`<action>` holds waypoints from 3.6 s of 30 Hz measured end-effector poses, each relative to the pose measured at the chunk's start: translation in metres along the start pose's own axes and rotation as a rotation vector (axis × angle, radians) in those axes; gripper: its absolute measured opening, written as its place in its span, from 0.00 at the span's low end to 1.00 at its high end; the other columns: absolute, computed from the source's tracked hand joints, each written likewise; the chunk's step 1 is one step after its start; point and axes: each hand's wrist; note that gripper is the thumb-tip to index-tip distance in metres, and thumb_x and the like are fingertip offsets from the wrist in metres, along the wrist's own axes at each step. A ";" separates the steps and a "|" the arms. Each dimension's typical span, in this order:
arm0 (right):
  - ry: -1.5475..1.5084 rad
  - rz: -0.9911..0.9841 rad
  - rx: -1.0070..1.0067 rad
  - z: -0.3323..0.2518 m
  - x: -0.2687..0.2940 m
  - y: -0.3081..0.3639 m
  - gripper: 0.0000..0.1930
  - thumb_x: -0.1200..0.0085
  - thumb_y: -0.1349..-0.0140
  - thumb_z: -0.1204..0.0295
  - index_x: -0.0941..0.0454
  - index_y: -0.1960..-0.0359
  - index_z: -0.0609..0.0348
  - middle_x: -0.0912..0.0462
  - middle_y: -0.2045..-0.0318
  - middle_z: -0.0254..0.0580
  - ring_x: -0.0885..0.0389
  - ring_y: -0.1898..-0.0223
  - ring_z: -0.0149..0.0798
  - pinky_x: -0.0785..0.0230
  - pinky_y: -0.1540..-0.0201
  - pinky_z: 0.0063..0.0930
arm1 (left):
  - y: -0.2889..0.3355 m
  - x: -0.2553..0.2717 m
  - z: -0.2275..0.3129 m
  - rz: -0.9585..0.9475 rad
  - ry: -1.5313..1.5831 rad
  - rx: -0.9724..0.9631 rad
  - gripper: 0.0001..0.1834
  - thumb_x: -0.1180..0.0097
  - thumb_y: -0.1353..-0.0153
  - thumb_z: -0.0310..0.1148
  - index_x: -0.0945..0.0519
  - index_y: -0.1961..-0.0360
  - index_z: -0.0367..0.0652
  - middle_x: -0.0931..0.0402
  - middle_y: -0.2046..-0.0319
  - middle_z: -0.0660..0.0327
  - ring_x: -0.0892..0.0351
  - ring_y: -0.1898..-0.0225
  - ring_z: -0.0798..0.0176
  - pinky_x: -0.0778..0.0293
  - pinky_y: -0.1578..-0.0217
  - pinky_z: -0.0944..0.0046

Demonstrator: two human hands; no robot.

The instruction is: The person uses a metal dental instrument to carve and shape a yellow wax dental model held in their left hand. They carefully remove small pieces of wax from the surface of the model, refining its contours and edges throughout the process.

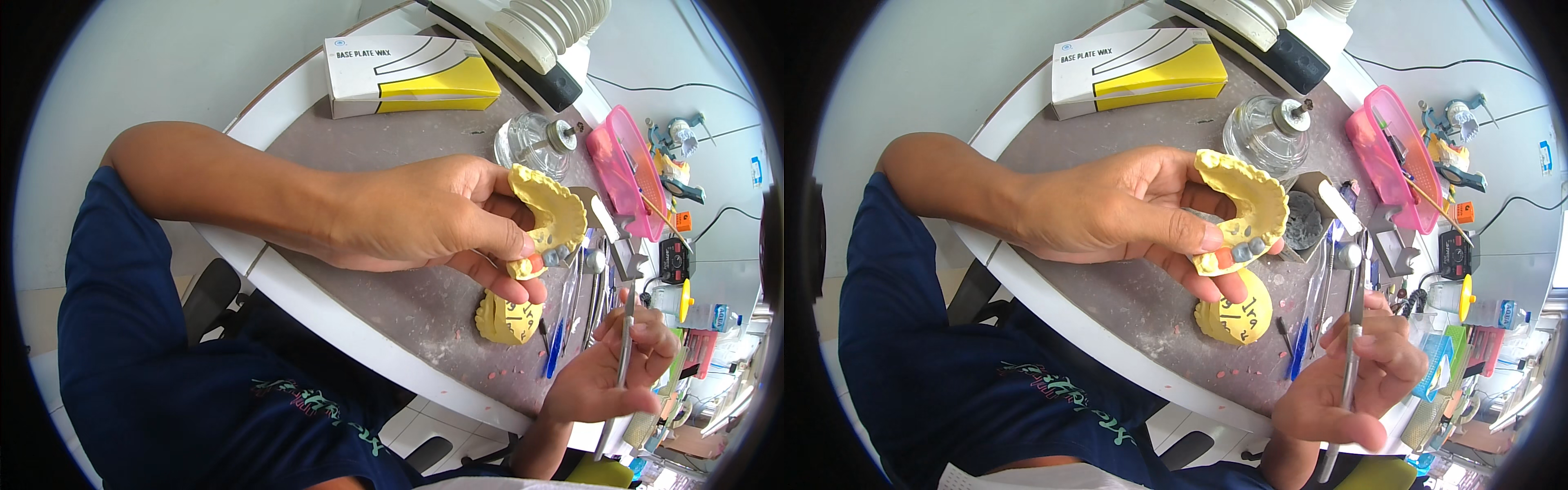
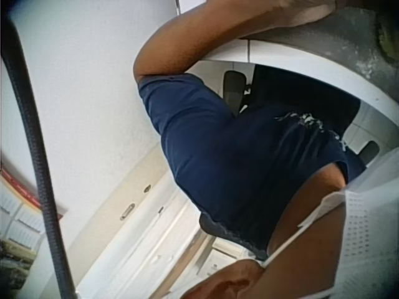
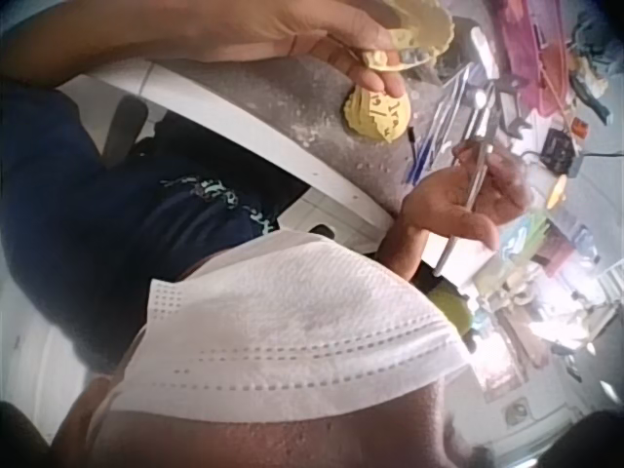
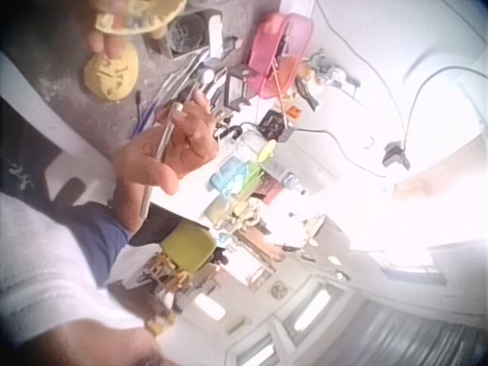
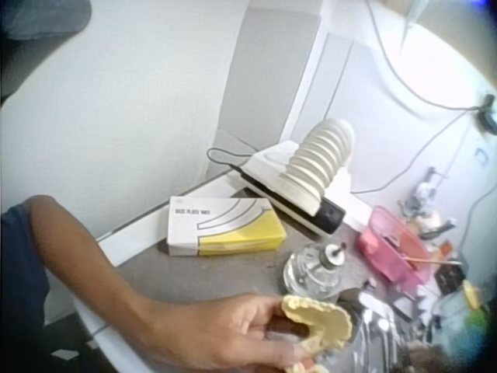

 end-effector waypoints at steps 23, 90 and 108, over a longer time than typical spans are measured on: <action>0.060 -0.263 0.111 -0.016 -0.019 0.000 0.12 0.40 0.40 0.75 0.30 0.58 0.60 0.20 0.73 0.43 0.17 0.62 0.46 0.29 0.42 0.55 | -0.009 0.017 -0.013 -0.156 0.045 0.006 0.29 0.40 0.34 0.31 0.40 0.38 0.35 0.31 0.41 0.48 0.24 0.44 0.58 0.27 0.40 0.59; -0.145 -0.084 -0.172 -0.021 -0.022 0.002 0.13 0.45 0.32 0.65 0.34 0.61 0.62 0.22 0.75 0.47 0.21 0.77 0.32 0.29 0.73 0.20 | -0.004 0.012 -0.002 -0.088 0.114 0.069 0.31 0.47 0.33 0.36 0.43 0.34 0.36 0.28 0.42 0.43 0.20 0.52 0.61 0.25 0.53 0.67; 0.336 -0.202 0.239 -0.006 -0.028 0.000 0.14 0.34 0.45 0.77 0.27 0.61 0.63 0.19 0.73 0.48 0.20 0.75 0.36 0.29 0.73 0.23 | 0.000 0.013 0.005 -0.054 0.144 0.091 0.27 0.49 0.32 0.36 0.37 0.36 0.38 0.32 0.39 0.40 0.20 0.51 0.63 0.22 0.52 0.71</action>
Point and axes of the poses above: each hand's wrist, its own y-axis away from the middle knuckle, its own x-axis out of the back of the hand, z = x × y
